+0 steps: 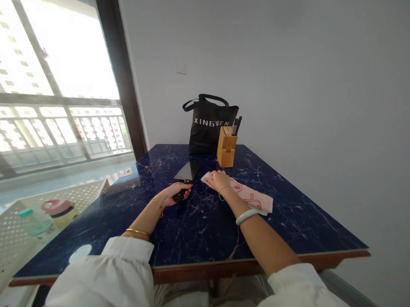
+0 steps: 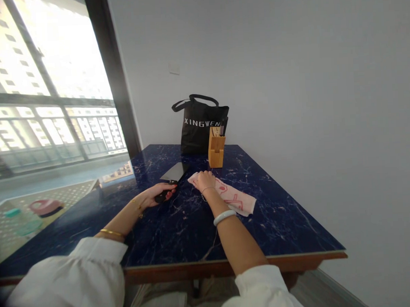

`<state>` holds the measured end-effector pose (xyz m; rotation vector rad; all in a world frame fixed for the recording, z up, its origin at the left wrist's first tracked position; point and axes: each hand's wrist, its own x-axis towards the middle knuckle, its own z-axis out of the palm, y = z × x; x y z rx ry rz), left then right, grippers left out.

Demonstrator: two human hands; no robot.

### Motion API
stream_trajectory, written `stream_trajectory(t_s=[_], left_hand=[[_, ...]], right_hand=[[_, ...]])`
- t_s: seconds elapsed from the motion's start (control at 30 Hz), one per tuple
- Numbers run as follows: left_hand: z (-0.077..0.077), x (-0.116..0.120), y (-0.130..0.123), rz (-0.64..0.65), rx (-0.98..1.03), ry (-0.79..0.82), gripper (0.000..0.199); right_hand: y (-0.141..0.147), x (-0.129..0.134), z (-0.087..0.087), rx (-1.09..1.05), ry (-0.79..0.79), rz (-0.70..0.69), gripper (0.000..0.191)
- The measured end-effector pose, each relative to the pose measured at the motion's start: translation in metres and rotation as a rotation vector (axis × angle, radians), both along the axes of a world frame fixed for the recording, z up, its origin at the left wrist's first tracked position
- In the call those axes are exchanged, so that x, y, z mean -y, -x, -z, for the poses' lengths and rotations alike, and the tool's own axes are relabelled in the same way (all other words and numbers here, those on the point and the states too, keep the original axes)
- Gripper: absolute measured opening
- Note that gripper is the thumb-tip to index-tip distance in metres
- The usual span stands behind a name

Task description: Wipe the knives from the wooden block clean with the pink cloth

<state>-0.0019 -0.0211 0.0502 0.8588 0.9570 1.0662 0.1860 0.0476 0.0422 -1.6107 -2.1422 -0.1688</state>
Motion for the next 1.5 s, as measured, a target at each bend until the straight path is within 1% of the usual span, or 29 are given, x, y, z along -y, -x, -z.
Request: stream_trajectory(t_s=[0.07, 0.13, 0.23, 0.3, 0.4, 0.53, 0.63, 0.7, 0.9, 1.1, 1.27, 1.33, 1.43, 1.5], left_hand=[[0.004, 0.000, -0.001, 0.017, -0.107, -0.072, 0.017], [0.006, -0.001, -0.002, 0.018, -0.205, -0.151, 0.023], [0.008, -0.002, -0.004, 0.017, -0.347, -0.253, 0.029], [0.008, -0.003, -0.006, 0.020, -0.431, -0.316, 0.029], [0.009, -0.003, -0.008, 0.012, -0.505, -0.387, 0.028], [0.012, -0.003, -0.009, 0.009, -0.552, -0.439, 0.030], [0.014, -0.004, -0.008, 0.031, -0.581, -0.470, 0.035], [0.015, -0.005, -0.006, 0.049, -0.605, -0.498, 0.038], [0.016, -0.006, -0.004, 0.057, -0.634, -0.543, 0.030], [0.016, -0.006, -0.004, 0.061, -0.660, -0.560, 0.033], [0.017, -0.007, -0.002, 0.055, -0.673, -0.545, 0.029], [0.017, -0.008, -0.002, 0.066, -0.676, -0.541, 0.031], [0.017, -0.008, -0.003, 0.097, -0.704, -0.546, 0.037], [0.017, -0.008, -0.003, 0.107, -0.730, -0.557, 0.038]], right_hand=[[0.001, -0.001, 0.000, -0.004, 0.023, 0.000, 0.024], [0.000, -0.001, -0.001, -0.055, 0.000, 0.006, 0.018], [-0.005, 0.001, -0.007, -0.168, -0.084, 0.029, 0.019], [-0.008, 0.005, -0.013, -0.243, -0.154, 0.001, 0.022], [-0.006, 0.014, -0.021, -0.321, -0.235, -0.157, 0.025], [0.013, 0.025, -0.025, -0.305, -0.242, -0.386, 0.022], [0.029, 0.029, -0.024, -0.303, -0.261, -0.505, 0.016], [0.035, 0.029, -0.023, -0.314, -0.274, -0.549, 0.014], [0.028, 0.025, -0.019, -0.334, -0.194, -0.541, 0.010], [0.032, 0.023, -0.018, -0.379, -0.213, -0.519, 0.010], [0.029, 0.022, -0.016, -0.353, -0.153, -0.527, 0.010], [0.029, 0.021, -0.016, -0.363, -0.158, -0.529, 0.009], [0.031, 0.020, -0.017, -0.417, -0.207, -0.552, 0.009], [0.032, 0.020, -0.017, -0.440, -0.224, -0.565, 0.011]])
